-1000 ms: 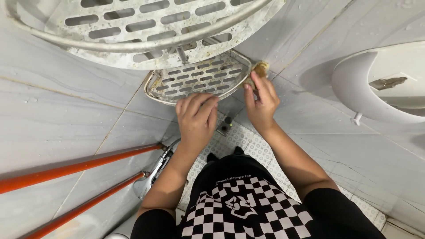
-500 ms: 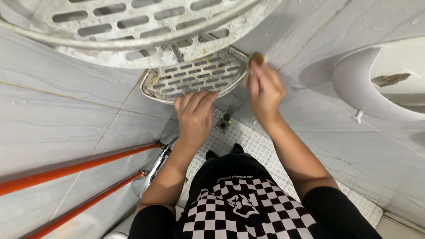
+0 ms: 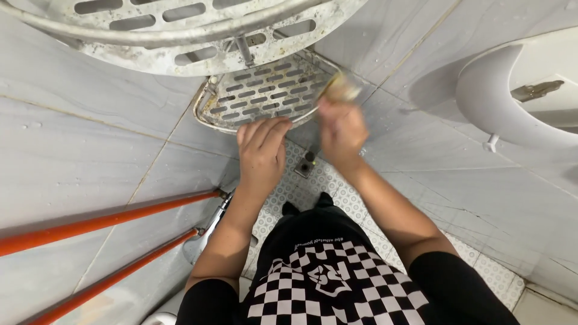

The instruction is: Cleaning a dirty metal bathroom corner shelf with a sponge and cleaning solution.

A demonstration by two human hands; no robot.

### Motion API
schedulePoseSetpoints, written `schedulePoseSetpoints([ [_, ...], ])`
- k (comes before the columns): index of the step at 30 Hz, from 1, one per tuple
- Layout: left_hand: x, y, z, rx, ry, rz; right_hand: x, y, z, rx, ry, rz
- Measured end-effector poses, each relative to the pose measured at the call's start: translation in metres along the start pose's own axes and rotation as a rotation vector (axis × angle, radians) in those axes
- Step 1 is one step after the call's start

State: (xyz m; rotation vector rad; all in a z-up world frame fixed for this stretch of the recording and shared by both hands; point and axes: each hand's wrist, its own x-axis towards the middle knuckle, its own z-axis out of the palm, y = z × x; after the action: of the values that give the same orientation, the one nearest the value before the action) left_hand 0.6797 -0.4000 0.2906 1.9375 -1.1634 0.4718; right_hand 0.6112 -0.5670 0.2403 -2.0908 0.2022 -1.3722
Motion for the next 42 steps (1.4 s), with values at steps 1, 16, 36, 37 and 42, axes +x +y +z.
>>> schedulePoseSetpoints([
  [1, 0.002, 0.0, 0.001, 0.001, 0.003, 0.003, 0.001, 0.008, 0.001, 0.001, 0.003, -0.004],
  [16, 0.001, -0.002, 0.004, 0.027, 0.024, -0.015, -0.003, 0.034, -0.008, 0.244, 0.039, 0.288],
  [36, 0.004, 0.001, 0.006, 0.017, 0.012, -0.054, 0.004, 0.032, -0.004, -0.102, 0.051, -0.061],
  [37, 0.003, 0.001, 0.007, 0.011, 0.012, -0.051, 0.002, 0.024, -0.003, -0.109, 0.052, -0.062],
  [42, 0.002, -0.001, 0.008, 0.025, 0.013, -0.054, 0.005, 0.022, -0.002, 0.1, 0.008, -0.052],
])
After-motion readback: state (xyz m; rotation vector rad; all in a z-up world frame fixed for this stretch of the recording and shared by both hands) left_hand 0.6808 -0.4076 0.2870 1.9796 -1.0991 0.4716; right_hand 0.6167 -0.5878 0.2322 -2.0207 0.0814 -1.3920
